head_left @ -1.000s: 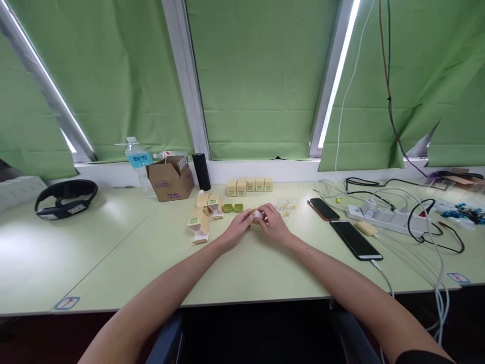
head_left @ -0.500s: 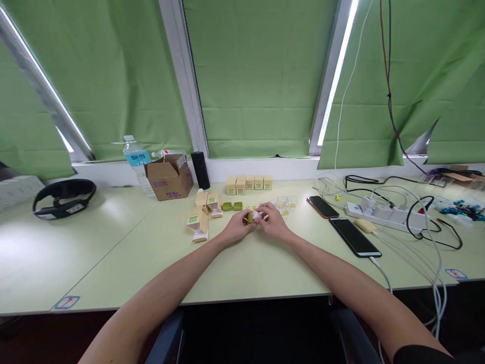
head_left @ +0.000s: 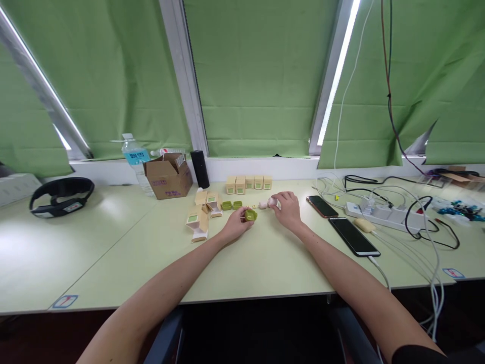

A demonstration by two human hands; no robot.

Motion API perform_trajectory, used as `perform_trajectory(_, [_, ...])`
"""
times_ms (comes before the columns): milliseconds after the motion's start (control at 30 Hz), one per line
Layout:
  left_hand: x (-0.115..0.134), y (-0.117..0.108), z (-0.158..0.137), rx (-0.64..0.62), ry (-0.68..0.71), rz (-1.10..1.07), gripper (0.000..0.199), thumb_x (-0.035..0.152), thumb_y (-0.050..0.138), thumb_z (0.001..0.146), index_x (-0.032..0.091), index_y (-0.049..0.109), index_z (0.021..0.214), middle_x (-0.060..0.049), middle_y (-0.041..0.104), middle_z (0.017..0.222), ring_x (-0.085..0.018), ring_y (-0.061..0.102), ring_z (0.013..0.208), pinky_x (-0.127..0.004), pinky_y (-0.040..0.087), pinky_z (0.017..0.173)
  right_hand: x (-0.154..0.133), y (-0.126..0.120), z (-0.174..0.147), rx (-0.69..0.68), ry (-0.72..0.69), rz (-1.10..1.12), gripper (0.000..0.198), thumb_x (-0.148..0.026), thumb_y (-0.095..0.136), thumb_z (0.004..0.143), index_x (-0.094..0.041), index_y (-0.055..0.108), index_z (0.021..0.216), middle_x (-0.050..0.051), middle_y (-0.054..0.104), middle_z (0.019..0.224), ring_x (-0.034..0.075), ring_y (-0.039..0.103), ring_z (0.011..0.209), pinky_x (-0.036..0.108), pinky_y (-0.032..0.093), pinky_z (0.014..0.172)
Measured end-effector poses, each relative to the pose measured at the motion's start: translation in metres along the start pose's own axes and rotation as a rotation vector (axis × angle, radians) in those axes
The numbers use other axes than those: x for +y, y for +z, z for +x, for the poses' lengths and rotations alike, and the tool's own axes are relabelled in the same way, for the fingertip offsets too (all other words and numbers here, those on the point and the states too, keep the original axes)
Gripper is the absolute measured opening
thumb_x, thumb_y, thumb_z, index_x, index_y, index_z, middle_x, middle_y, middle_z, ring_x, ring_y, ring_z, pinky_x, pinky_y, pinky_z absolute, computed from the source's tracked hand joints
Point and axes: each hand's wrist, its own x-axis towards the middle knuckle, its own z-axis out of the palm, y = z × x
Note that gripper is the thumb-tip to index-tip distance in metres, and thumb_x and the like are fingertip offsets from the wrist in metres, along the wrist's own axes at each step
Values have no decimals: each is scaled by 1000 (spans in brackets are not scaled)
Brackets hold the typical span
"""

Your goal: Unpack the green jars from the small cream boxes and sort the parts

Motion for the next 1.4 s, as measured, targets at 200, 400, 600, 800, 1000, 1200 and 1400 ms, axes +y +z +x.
perform_trajectory(200, [0,2,-1,3,29,12,46,20,75,72,17,62,116,-9,72,105,-21,70,90,-38,57,87,14,16,-5,-95,-15,-125,22,-11,69,81,-22,74,100,14,64,114,35,46,116,53,42,97])
perform_trajectory(400, [0,2,-1,0,36,14,46,19,75,72,18,62,116,-8,73,105,-22,70,92,-38,57,88,18,24,-9,-102,3,-110,18,-20,70,82,-23,73,99,15,59,112,36,43,120,57,40,100])
perform_trajectory(600, [-1,1,0,8,41,-18,48,18,76,69,18,63,115,-8,72,106,-19,70,87,-36,59,84,3,12,-6,-82,-28,-115,39,-12,68,77,-21,68,114,18,58,120,39,41,122,58,40,100])
perform_trajectory(800, [2,0,0,29,86,-74,47,15,72,68,17,63,114,-9,70,110,-20,69,96,-37,57,89,-29,0,-10,-155,-117,80,41,-15,66,81,-21,60,121,13,61,119,32,55,111,50,49,94])
perform_trajectory(1000, [11,1,-4,-9,104,-216,50,15,77,66,17,62,113,-11,70,117,-25,67,112,-39,56,94,-53,7,-24,-283,-165,334,45,-21,63,90,-24,52,133,11,60,127,26,62,106,43,57,87])
perform_trajectory(1200, [19,-1,-11,-109,55,-348,56,18,81,65,17,60,116,-13,73,115,-26,72,103,-38,56,88,-50,9,-23,-273,-203,380,40,-18,61,91,-24,54,130,11,61,122,24,63,102,41,59,81])
perform_trajectory(1400, [16,-3,-6,-68,57,-334,58,22,82,65,16,59,118,-10,76,101,-20,72,86,-35,57,80,-53,5,-22,-200,-209,413,30,-21,59,94,-23,58,124,11,63,118,24,63,100,43,59,82])
